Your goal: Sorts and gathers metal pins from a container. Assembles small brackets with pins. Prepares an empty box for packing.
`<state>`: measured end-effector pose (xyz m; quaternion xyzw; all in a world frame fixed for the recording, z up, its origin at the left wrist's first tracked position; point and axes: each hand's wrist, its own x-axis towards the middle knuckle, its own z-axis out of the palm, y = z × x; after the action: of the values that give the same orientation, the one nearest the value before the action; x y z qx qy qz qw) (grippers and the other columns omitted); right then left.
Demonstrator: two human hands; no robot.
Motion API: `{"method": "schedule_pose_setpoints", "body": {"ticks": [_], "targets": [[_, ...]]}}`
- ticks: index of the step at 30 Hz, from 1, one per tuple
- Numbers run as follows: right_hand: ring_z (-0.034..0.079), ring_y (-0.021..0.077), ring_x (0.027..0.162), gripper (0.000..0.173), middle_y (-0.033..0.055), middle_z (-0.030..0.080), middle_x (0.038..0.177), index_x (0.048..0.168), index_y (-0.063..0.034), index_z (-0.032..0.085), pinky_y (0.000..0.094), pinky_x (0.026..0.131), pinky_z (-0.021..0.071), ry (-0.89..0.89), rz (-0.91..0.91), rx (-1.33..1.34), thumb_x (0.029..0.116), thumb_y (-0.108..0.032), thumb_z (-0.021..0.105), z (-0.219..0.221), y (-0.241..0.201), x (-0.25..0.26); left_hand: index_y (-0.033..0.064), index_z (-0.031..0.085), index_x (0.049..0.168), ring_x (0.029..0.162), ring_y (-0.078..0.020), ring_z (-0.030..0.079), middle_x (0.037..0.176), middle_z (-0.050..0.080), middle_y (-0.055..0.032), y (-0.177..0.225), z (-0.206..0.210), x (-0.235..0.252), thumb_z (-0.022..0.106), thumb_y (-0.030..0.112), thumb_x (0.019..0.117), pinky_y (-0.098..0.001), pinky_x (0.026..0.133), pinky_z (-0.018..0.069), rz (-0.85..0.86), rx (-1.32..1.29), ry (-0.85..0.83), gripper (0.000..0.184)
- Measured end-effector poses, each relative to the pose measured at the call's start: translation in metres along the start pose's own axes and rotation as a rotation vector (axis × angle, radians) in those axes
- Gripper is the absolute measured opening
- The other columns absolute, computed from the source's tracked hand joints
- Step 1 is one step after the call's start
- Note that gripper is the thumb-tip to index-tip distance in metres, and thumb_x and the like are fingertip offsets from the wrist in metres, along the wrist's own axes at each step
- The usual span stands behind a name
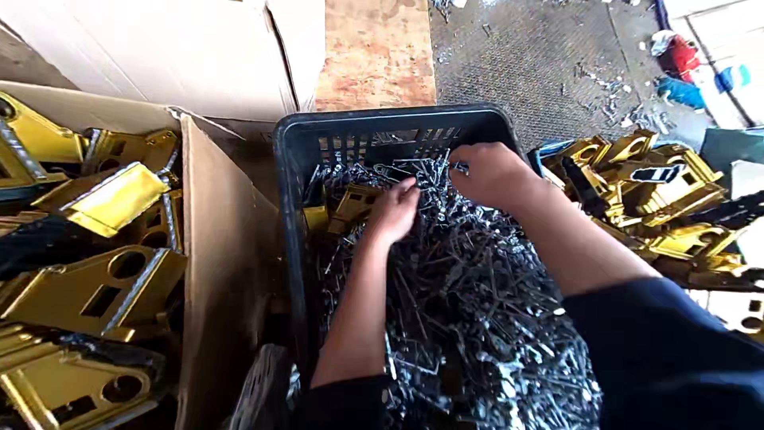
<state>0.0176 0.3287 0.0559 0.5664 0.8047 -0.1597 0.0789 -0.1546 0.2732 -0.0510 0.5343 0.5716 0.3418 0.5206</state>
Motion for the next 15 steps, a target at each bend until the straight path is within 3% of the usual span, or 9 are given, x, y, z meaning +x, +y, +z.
{"method": "schedule_pose_setpoints", "body": {"ticks": [2, 4, 5, 6, 7, 8, 10, 11, 15], "targets": [[0.055, 0.0466, 0.131, 0.045, 0.0254, 0.055, 0.143, 0.145, -0.0075, 0.056, 0.0696, 0.102, 0.0454, 0.074, 0.042, -0.033, 0.1028, -0.025, 0.058, 0.027, 0.032, 0.037, 0.0119, 0.04, 0.156, 0.142, -0.0374, 0.044, 0.154, 0.045, -0.0209, -0.006, 0.016, 0.006, 0.058, 0.049, 0.1003, -0.0602, 0.114, 0.0375, -0.019, 0.26, 0.008, 0.07], [0.046, 0.0477, 0.14, 0.062, 0.0241, 0.05, 0.151, 0.152, -0.0105, 0.048, 0.0724, 0.106, 0.0409, 0.088, 0.065, 0.0, 0.0995, -0.039, 0.064, 0.057, 0.051, 0.052, 0.0211, 0.027, 0.163, 0.147, -0.0474, 0.031, 0.161, 0.03, -0.0274, -0.013, 0.028, 0.005, 0.076, 0.074, 0.0722, -0.0668, 0.113, 0.0348, -0.068, 0.489, 0.021, 0.116], [0.041, 0.0476, 0.144, 0.069, 0.0225, 0.047, 0.154, 0.156, -0.0151, 0.043, 0.0756, 0.108, 0.0353, 0.078, 0.102, 0.017, 0.0984, -0.047, 0.062, 0.07, 0.052, 0.052, 0.0261, 0.022, 0.164, 0.149, -0.0503, 0.025, 0.163, 0.024, -0.0286, -0.014, 0.032, 0.003, 0.081, 0.079, 0.0603, -0.0686, 0.114, 0.0307, -0.1, 0.567, 0.011, 0.13], [0.034, 0.0467, 0.149, 0.072, 0.02, 0.041, 0.16, 0.161, -0.0218, 0.036, 0.0782, 0.112, 0.024, 0.051, 0.143, 0.027, 0.0987, -0.052, 0.056, 0.08, 0.05, 0.05, 0.0282, 0.018, 0.164, 0.149, -0.0514, 0.023, 0.163, 0.023, -0.0282, -0.012, 0.035, 0.002, 0.082, 0.081, 0.054, -0.0692, 0.115, 0.0282, -0.133, 0.62, -0.007, 0.138], [0.028, 0.0464, 0.152, 0.075, 0.0183, 0.036, 0.164, 0.163, -0.0281, 0.029, 0.079, 0.114, 0.0163, 0.026, 0.17, 0.011, 0.0982, -0.057, 0.051, 0.086, 0.046, 0.047, 0.0283, 0.016, 0.165, 0.149, -0.0512, 0.023, 0.163, 0.024, -0.0272, -0.008, 0.034, 0.001, 0.083, 0.081, 0.0521, -0.0692, 0.114, 0.0276, -0.17, 0.642, -0.037, 0.141], [0.027, 0.046, 0.152, 0.077, 0.0169, 0.034, 0.165, 0.164, -0.0326, 0.026, 0.0786, 0.114, 0.0147, 0.004, 0.181, -0.011, 0.097, -0.062, 0.048, 0.087, 0.041, 0.043, 0.028, 0.017, 0.164, 0.147, -0.0495, 0.028, 0.162, 0.029, -0.0252, -0.004, 0.033, -0.001, 0.083, 0.08, 0.0524, -0.0693, 0.113, 0.0308, -0.206, 0.651, -0.061, 0.14], [0.035, 0.046, 0.148, 0.082, 0.016, 0.04, 0.162, 0.162, -0.0319, 0.032, 0.0765, 0.114, 0.0208, -0.015, 0.18, -0.033, 0.0924, -0.071, 0.051, 0.086, 0.03, 0.033, 0.0239, 0.025, 0.162, 0.135, -0.0468, 0.047, 0.152, 0.045, -0.0242, 0.001, 0.028, -0.009, 0.085, 0.075, 0.0569, -0.069, 0.101, 0.0437, -0.247, 0.654, -0.086, 0.132], [0.038, 0.0461, 0.146, 0.086, 0.0153, 0.042, 0.16, 0.16, -0.0293, 0.037, 0.0753, 0.113, 0.025, -0.024, 0.187, -0.042, 0.0895, -0.075, 0.052, 0.085, 0.023, 0.026, 0.0185, 0.03, 0.16, 0.129, -0.0463, 0.052, 0.147, 0.05, -0.0251, 0.003, 0.026, -0.015, 0.087, 0.069, 0.0608, -0.0679, 0.098, 0.0461, -0.258, 0.648, -0.093, 0.125], [0.039, 0.0516, 0.141, 0.091, 0.0164, 0.043, 0.159, 0.151, -0.0311, 0.049, 0.075, 0.101, 0.0386, -0.065, 0.251, -0.031, 0.0758, -0.079, 0.067, 0.083, -0.012, -0.007, 0.0153, 0.045, 0.152, 0.125, -0.0392, 0.058, 0.136, 0.059, -0.0201, 0.002, 0.026, -0.036, 0.086, 0.059, 0.0681, -0.0612, 0.099, 0.0484, -0.231, 0.688, -0.074, 0.103]]}}
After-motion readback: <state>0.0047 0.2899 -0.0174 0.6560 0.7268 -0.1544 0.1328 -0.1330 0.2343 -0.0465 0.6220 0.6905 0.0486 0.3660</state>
